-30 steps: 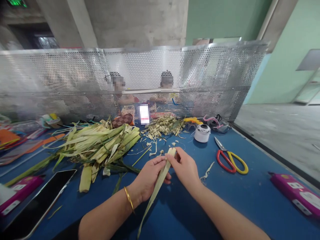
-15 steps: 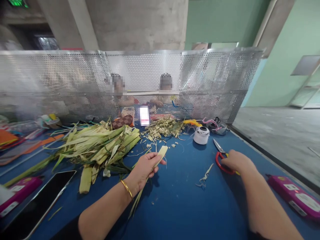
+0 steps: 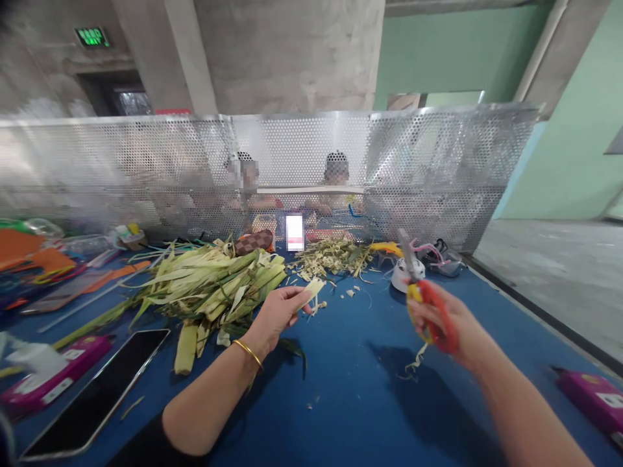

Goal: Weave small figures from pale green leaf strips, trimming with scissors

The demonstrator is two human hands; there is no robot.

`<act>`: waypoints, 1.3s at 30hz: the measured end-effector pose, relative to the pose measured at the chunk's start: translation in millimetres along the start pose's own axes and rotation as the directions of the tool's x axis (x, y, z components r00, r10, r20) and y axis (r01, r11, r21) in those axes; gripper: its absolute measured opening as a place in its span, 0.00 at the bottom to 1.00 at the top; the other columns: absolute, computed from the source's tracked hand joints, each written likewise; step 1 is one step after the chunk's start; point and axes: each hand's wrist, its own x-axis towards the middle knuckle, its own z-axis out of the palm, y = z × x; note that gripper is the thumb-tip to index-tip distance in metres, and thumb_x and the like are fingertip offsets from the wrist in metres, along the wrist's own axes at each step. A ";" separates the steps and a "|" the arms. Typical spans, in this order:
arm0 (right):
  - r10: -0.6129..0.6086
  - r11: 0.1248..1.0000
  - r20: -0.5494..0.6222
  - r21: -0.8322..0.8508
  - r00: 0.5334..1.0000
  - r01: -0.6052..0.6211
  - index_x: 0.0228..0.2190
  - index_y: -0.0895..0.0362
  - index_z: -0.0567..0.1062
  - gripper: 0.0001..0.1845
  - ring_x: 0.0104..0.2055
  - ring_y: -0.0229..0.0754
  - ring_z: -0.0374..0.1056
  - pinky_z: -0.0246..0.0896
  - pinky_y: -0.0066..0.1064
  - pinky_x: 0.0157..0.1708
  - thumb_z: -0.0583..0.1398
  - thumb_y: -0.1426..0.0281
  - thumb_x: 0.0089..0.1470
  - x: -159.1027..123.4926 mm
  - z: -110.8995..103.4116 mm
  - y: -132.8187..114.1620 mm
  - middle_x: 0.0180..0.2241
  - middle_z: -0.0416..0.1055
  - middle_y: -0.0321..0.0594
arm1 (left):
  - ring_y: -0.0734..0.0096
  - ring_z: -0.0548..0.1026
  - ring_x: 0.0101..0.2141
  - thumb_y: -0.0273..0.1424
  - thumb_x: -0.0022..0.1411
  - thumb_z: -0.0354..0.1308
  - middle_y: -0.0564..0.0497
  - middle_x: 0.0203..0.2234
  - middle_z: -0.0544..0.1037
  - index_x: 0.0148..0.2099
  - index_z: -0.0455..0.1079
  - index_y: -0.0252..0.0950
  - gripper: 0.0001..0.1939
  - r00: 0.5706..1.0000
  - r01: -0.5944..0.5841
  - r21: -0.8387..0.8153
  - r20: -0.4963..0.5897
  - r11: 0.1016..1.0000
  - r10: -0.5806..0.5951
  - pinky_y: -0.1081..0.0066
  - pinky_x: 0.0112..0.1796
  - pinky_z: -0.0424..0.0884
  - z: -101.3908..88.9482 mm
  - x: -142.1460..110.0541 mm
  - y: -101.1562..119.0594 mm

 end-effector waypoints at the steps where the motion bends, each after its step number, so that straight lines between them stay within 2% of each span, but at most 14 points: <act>1: 0.020 0.999 0.094 0.034 0.995 -0.024 0.47 0.52 0.67 0.32 0.22 0.38 0.59 0.58 0.31 0.22 0.64 0.52 0.42 -3.3 15.0 -2.2 0.23 0.61 0.32 | 0.86 0.55 0.13 0.36 0.55 0.59 0.53 0.19 0.73 0.26 0.72 0.33 0.11 1.000 -0.006 0.000 -0.001 1.000 0.006 0.80 0.14 0.47 -0.2 0.8 -0.8; 4: -0.003 1.000 0.368 -0.024 0.930 0.013 0.50 0.53 0.65 0.37 0.26 0.39 0.60 0.60 0.30 0.26 0.62 0.47 0.42 -11.8 44.5 -4.6 0.28 0.63 0.35 | 0.87 0.52 0.12 0.38 0.55 0.59 0.52 0.19 0.74 0.27 0.73 0.32 0.13 1.000 -0.015 -0.001 -0.016 1.000 0.015 0.79 0.14 0.46 -0.3 2.4 -2.7; 5: 0.000 0.996 0.421 -0.078 0.907 0.037 0.51 0.52 0.65 0.37 0.27 0.39 0.60 0.60 0.30 0.27 0.62 0.47 0.42 -14.2 49.2 -4.6 0.28 0.63 0.35 | 0.87 0.52 0.12 0.38 0.55 0.59 0.52 0.20 0.75 0.28 0.73 0.32 0.14 1.000 -0.020 0.000 -0.021 1.000 0.020 0.78 0.14 0.46 -0.2 2.7 -3.1; 7: 0.027 0.977 0.447 -0.202 0.894 0.071 0.51 0.51 0.66 0.35 0.28 0.39 0.60 0.61 0.29 0.28 0.62 0.48 0.43 -17.6 54.1 -4.4 0.29 0.64 0.34 | 0.87 0.54 0.11 0.39 0.55 0.59 0.50 0.24 0.78 0.29 0.74 0.32 0.14 0.999 -0.028 0.012 -0.023 1.000 0.028 0.78 0.14 0.49 0.0 3.1 -3.6; 9: 0.046 0.953 0.410 -0.293 0.911 0.083 0.48 0.51 0.68 0.33 0.29 0.40 0.61 0.62 0.30 0.30 0.63 0.50 0.43 -19.1 57.3 -4.7 0.29 0.65 0.35 | 0.85 0.59 0.12 0.38 0.55 0.59 0.49 0.27 0.79 0.30 0.74 0.32 0.13 1.000 -0.017 0.024 0.002 1.000 0.017 0.78 0.14 0.52 0.8 3.3 -4.4; 12: 0.027 0.946 0.378 -0.310 0.926 0.099 0.45 0.52 0.71 0.30 0.29 0.41 0.61 0.63 0.30 0.31 0.63 0.51 0.41 -19.1 63.6 -6.0 0.28 0.65 0.35 | 0.85 0.61 0.13 0.36 0.55 0.59 0.47 0.28 0.79 0.32 0.74 0.32 0.11 0.996 0.050 0.025 0.070 0.998 -0.052 0.79 0.14 0.51 3.1 3.1 -6.2; 16: 0.034 0.961 0.386 -0.266 0.922 0.076 0.44 0.53 0.72 0.27 0.25 0.38 0.57 0.59 0.26 0.24 0.63 0.53 0.44 -19.3 70.7 -8.9 0.24 0.60 0.33 | 0.86 0.59 0.12 0.35 0.54 0.60 0.49 0.26 0.79 0.34 0.75 0.32 0.10 0.985 0.134 0.024 0.109 0.991 -0.136 0.79 0.14 0.47 6.1 1.9 -6.9; 20: 0.085 0.971 0.395 -0.240 0.915 0.014 0.44 0.54 0.73 0.26 0.21 0.34 0.52 0.52 0.24 0.18 0.62 0.54 0.44 -20.2 74.0 -9.7 0.21 0.57 0.31 | 0.86 0.59 0.13 0.34 0.54 0.61 0.48 0.25 0.79 0.33 0.75 0.32 0.10 0.982 0.145 0.023 0.118 0.989 -0.147 0.79 0.15 0.46 7.3 1.1 -5.5; 23: 0.095 0.973 0.389 -0.232 0.916 -0.002 0.43 0.53 0.74 0.25 0.19 0.33 0.50 0.50 0.24 0.16 0.62 0.53 0.45 -19.2 76.3 -6.3 0.21 0.57 0.31 | 0.86 0.58 0.13 0.35 0.54 0.61 0.48 0.25 0.79 0.31 0.75 0.32 0.10 0.981 0.141 0.016 0.129 0.990 -0.142 0.79 0.15 0.45 6.9 1.7 -5.6; 29: 0.002 0.951 0.347 -0.292 0.938 0.106 0.36 0.55 0.77 0.21 0.21 0.35 0.54 0.53 0.26 0.21 0.61 0.53 0.47 -14.8 75.9 7.4 0.19 0.60 0.31 | 0.87 0.57 0.13 0.37 0.52 0.63 0.49 0.25 0.78 0.30 0.74 0.32 0.12 0.980 0.142 0.014 0.137 0.990 -0.143 0.79 0.14 0.45 4.7 4.2 -7.0; 32: -0.038 0.905 0.346 -0.386 0.937 0.179 0.32 0.55 0.78 0.17 0.23 0.37 0.57 0.54 0.27 0.24 0.60 0.55 0.49 -12.7 73.6 11.9 0.21 0.65 0.32 | 0.87 0.57 0.13 0.36 0.53 0.62 0.49 0.25 0.78 0.30 0.74 0.31 0.11 0.980 0.149 0.009 0.135 0.989 -0.149 0.79 0.14 0.45 3.9 5.5 -8.7; 35: -0.094 0.829 0.301 -0.504 0.949 0.242 0.35 0.53 0.78 0.17 0.27 0.41 0.63 0.58 0.29 0.27 0.59 0.55 0.50 -9.0 69.7 14.2 0.25 0.71 0.34 | 0.87 0.58 0.13 0.34 0.54 0.61 0.48 0.26 0.79 0.31 0.73 0.31 0.10 0.979 0.145 0.003 0.143 0.989 -0.144 0.80 0.14 0.45 3.4 6.0 -10.3; 37: -0.148 0.739 0.232 -0.620 0.961 0.264 0.41 0.52 0.76 0.20 0.32 0.45 0.68 0.61 0.32 0.32 0.58 0.54 0.51 -4.4 63.4 17.4 0.31 0.75 0.37 | 0.87 0.59 0.13 0.33 0.55 0.61 0.47 0.29 0.79 0.31 0.73 0.31 0.09 0.980 0.145 -0.020 0.140 0.989 -0.141 0.80 0.13 0.47 3.5 5.2 -9.8; 39: -0.174 0.593 0.154 -0.772 0.973 0.228 0.44 0.51 0.75 0.22 0.36 0.49 0.70 0.61 0.35 0.35 0.57 0.53 0.51 2.2 52.2 23.7 0.36 0.76 0.42 | 0.87 0.63 0.15 0.30 0.54 0.61 0.46 0.32 0.80 0.32 0.73 0.31 0.06 0.978 0.167 -0.073 0.141 0.983 -0.156 0.81 0.14 0.52 4.1 3.0 -7.4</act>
